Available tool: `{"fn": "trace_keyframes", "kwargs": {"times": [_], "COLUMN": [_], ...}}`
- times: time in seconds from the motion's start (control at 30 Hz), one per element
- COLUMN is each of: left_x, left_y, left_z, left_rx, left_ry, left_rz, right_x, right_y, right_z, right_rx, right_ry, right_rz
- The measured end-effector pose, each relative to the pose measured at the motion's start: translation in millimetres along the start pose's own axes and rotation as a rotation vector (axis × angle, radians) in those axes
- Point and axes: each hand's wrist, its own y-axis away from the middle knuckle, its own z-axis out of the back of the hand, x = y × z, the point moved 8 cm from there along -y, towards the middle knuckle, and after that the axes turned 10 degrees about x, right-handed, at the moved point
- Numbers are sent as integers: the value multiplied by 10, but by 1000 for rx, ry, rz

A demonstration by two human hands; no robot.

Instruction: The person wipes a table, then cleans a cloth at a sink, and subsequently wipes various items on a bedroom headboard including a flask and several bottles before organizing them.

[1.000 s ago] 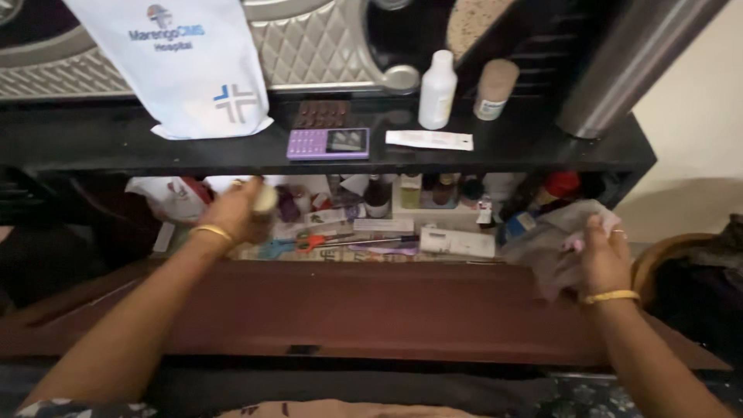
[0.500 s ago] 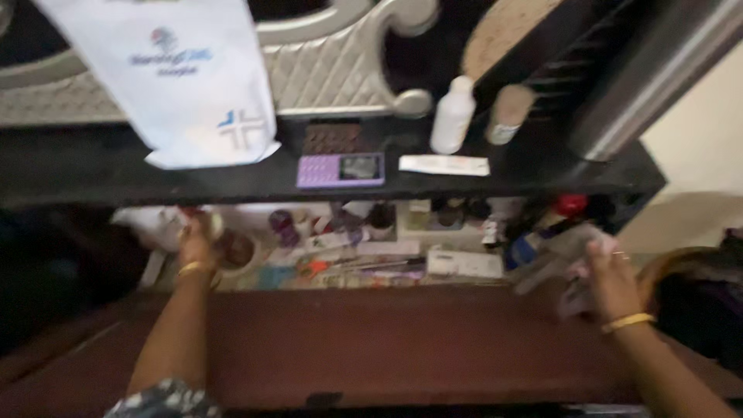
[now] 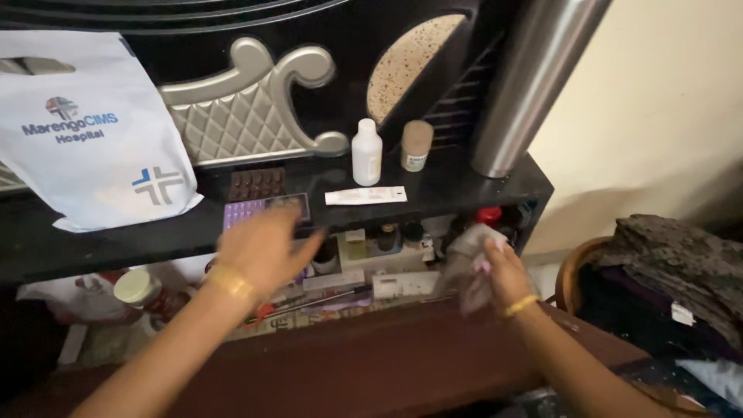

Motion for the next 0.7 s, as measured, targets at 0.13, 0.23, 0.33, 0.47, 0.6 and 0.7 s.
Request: {"fn": "trace_keyframes", "kwargs": {"times": [0.13,0.23,0.33,0.47,0.6,0.7], "left_x": [-872,-1041,-1038,-919,-832,-655], "left_y": [-855,-1271,-1413,-1244,-592,-248], "left_z": [619,467,143,215,361,37], "left_rx": [-292,-281,-305,-417,-311,7], "left_ry": [242,198,126,134,132,155], "left_rz": [-130,-22,4,-64,-309,-219], "right_x": [92,-37,-310,-159,-364,-408], "right_y": [-203,-245,-175,-109,-144,-309], "right_z": [-211,-311,-335,-209,-89,-97], "right_rx": [-6,49,106,69,-1,80], "right_ry": [207,181,-26,123,39,-129], "right_rz": [129,169,128,253,41,226]}}
